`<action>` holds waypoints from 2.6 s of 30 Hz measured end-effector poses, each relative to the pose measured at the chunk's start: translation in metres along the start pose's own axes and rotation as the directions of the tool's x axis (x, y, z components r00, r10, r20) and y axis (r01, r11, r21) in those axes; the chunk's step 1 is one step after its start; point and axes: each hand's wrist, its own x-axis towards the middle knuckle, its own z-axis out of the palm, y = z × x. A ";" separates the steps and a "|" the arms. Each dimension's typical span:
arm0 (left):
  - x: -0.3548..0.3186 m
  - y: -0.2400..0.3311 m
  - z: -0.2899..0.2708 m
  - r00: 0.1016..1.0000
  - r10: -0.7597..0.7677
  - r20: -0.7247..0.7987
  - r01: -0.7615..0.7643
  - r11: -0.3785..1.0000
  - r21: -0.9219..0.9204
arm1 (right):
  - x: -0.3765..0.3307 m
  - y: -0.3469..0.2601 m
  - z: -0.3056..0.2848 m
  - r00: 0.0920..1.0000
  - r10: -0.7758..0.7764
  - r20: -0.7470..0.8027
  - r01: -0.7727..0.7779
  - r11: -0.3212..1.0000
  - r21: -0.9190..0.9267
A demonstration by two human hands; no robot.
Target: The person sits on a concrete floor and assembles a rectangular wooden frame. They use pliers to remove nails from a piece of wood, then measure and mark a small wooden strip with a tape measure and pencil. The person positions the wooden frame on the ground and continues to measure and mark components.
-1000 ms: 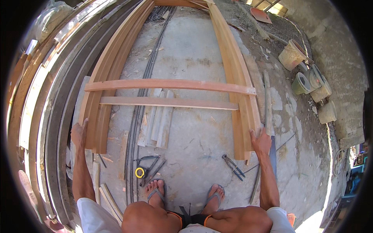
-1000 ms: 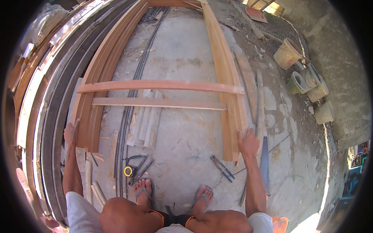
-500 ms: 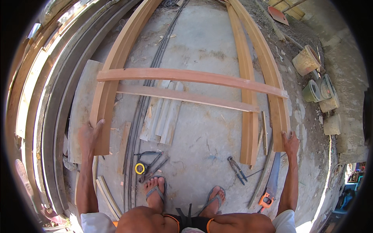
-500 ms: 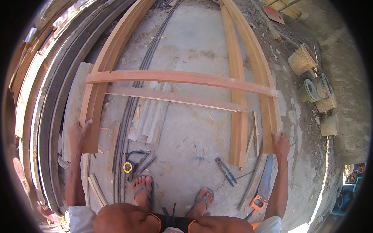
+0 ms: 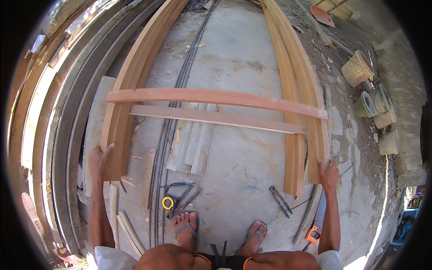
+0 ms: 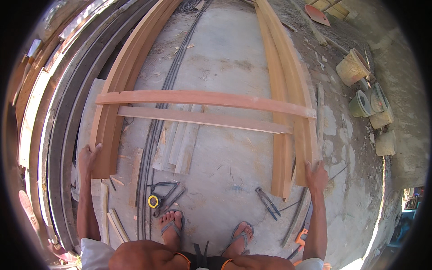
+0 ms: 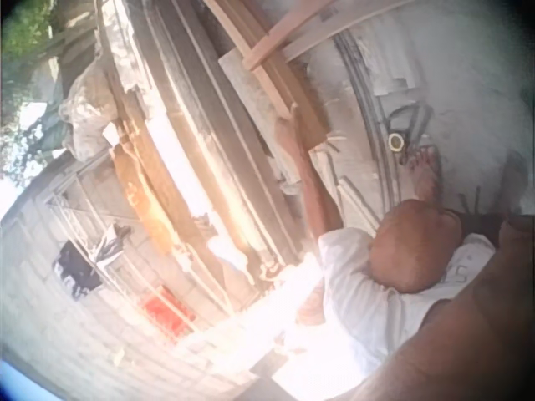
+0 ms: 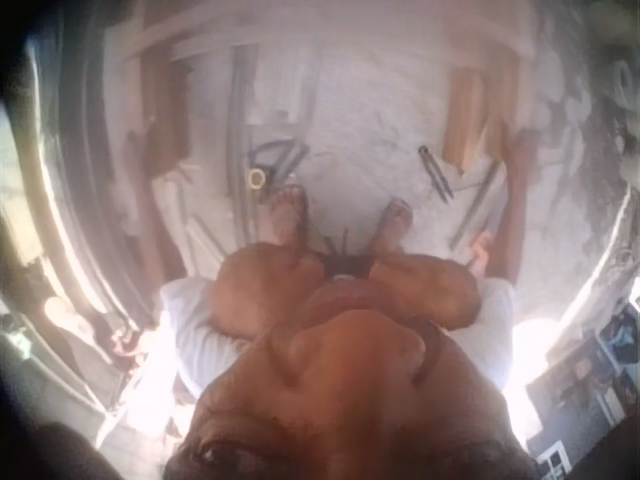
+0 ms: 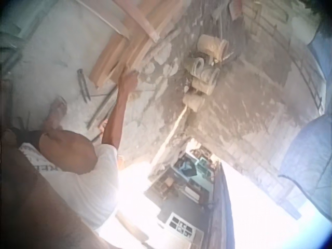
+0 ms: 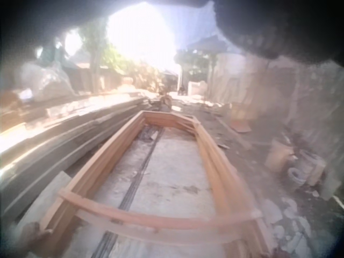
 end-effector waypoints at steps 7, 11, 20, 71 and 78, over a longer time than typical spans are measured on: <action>0.030 -0.033 -0.011 0.999 -0.038 -0.017 0.039 0.996 0.075 | -0.024 -0.028 0.002 0.999 -0.034 -0.001 0.034 0.999 0.008; 0.033 -0.040 -0.005 0.998 -0.022 -0.062 0.027 0.995 0.093 | -0.028 -0.032 0.005 0.999 -0.043 -0.014 0.043 0.999 -0.014; 0.027 -0.020 -0.005 0.993 -0.015 -0.121 0.033 0.988 0.151 | -0.024 -0.050 0.009 0.995 0.102 -0.006 -0.103 0.994 -0.042; -0.180 0.284 -0.428 0.330 -0.031 0.944 0.662 0.720 -0.207 | -0.133 0.008 -0.497 0.397 0.304 0.866 -0.918 0.145 0.369; -0.129 0.276 -0.421 0.457 -0.352 0.817 0.623 0.782 -0.011 | -0.071 -0.037 -0.537 0.516 0.223 0.827 -0.857 0.124 0.501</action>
